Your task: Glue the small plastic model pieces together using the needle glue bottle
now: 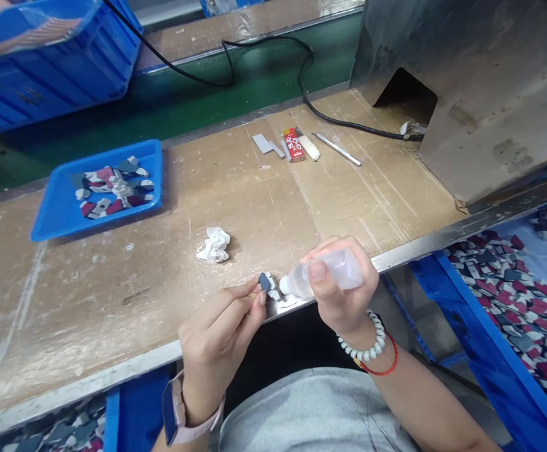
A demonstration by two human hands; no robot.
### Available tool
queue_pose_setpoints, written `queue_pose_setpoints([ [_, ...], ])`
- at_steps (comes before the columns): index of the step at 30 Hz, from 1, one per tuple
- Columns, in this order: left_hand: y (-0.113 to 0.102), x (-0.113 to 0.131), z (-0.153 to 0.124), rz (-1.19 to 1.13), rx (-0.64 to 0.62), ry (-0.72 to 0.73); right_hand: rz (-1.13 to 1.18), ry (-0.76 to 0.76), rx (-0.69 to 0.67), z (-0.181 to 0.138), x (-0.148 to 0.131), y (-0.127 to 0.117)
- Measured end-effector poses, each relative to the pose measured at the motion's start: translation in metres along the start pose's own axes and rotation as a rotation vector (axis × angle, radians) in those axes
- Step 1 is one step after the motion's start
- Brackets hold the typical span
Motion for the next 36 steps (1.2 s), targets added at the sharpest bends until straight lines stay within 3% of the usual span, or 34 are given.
queue_pose_setpoints([
  [25,0.003,-0.011,-0.003,-0.031,-0.019,-0.097,-0.048,-0.030,-0.026,-0.002,-0.001,0.001],
  [36,0.003,-0.015,-0.006,-0.030,0.000,-0.115,0.041,0.040,0.073,-0.004,0.006,-0.010],
])
Point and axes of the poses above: each hand's wrist, its own z-axis towards the middle knuckle, its own y-axis out of the palm, x = y × z, the point moved 9 cm from there along z, towards the middle knuckle, and after that the axes turned 11 degrees about x, right-handed, at the moved point
